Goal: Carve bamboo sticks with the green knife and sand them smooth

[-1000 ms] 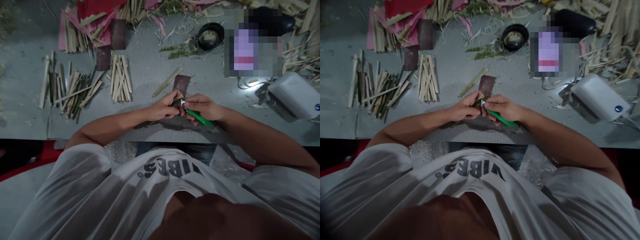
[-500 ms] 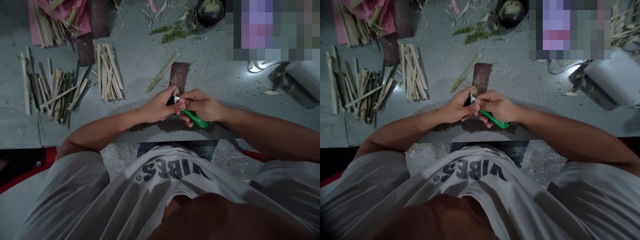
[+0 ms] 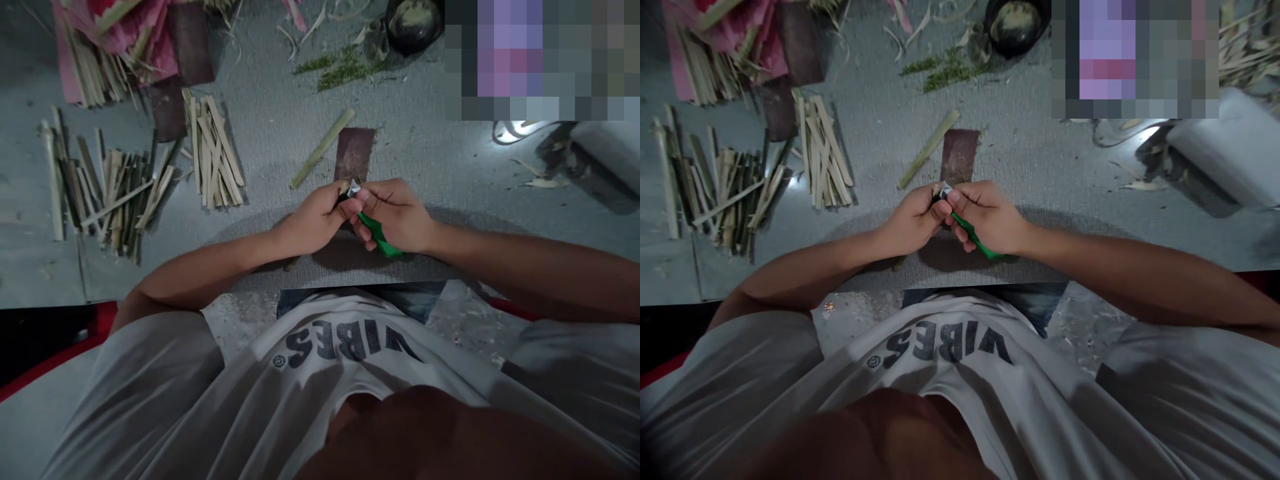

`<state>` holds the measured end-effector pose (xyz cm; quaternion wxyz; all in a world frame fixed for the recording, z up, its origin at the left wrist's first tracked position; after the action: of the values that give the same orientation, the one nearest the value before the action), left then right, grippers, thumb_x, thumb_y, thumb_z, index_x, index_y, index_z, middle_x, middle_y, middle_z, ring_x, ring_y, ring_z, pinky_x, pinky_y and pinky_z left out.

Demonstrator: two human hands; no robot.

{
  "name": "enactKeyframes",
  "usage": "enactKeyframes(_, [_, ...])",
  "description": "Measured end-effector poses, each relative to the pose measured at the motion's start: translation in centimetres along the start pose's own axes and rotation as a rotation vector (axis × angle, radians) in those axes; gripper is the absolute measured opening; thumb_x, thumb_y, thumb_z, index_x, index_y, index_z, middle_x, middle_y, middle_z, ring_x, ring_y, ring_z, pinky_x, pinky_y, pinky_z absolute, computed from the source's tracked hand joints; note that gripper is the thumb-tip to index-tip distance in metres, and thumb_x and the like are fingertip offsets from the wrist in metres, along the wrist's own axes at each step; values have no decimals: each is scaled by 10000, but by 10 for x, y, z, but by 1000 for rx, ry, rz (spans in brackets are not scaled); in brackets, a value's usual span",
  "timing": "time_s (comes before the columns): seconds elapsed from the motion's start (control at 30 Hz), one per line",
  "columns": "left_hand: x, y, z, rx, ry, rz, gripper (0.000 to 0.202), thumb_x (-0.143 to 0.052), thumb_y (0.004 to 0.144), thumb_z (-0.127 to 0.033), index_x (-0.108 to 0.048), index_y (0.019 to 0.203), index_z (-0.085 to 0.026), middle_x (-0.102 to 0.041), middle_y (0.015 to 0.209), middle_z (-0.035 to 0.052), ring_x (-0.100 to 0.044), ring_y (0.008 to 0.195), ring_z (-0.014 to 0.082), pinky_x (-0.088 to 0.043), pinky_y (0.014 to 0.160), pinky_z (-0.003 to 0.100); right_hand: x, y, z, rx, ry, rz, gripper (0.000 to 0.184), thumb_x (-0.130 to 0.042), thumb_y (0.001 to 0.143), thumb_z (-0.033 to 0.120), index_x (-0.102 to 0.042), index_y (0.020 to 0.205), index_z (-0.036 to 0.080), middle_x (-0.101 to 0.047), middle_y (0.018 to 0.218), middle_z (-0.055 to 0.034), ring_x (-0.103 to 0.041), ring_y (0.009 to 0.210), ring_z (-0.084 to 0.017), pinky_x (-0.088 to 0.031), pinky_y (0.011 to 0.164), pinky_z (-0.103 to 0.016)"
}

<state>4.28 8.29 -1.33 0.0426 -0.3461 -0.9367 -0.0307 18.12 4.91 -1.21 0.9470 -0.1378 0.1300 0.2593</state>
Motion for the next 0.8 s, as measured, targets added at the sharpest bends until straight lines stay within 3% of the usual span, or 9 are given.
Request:
enactKeyframes(0.13, [4,3,-1,-35,8,55,898,-837,957,-1145,-560,949,-290,-709,816,-11,-681,787,197,-529,733,360,-2,2,4,-25,41,138,745,-943,1150,893,-704,923,225,-627,635,30,-599,480,-141,-551,412,-228])
enactKeyframes(0.3, [8,4,3,-75,74,43,879,-888,952,-1110,-566,976,-293,-591,828,-39,-588,758,186,-465,692,369,-4,4,0,-136,101,300,693,-952,1181,813,-746,922,204,-658,638,28,-609,457,-141,-558,408,-232])
enactKeyframes(0.57, [-1,-3,5,-21,56,1,836,-756,1045,-1117,-561,1031,-305,-721,816,-19,-758,818,218,-591,761,376,-2,5,-2,-50,78,209,699,-908,1213,822,-714,928,214,-617,647,30,-596,476,-140,-552,435,-237])
enactKeyframes(0.7, [0,-2,0,-6,45,-86,821,-660,1118,-1089,-630,971,-282,-760,815,21,-818,878,235,-643,800,386,3,8,-1,-13,58,66,746,-884,1191,897,-664,932,234,-602,646,36,-608,484,-144,-517,437,-230])
enactKeyframes(0.8, [0,1,-1,46,-2,-92,855,-667,1072,-1126,-631,940,-281,-782,839,46,-829,906,245,-652,783,379,3,11,2,17,68,59,748,-891,1181,891,-658,901,237,-579,601,50,-596,442,-147,-505,424,-233])
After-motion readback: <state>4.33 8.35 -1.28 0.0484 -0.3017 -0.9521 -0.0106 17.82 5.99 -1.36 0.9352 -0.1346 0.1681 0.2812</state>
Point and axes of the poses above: each hand's wrist, its own y-axis towards the middle knuckle, its own x-axis out of the back of the hand, z = x × y, the point moved 7 cm from there along y, towards the middle knuckle
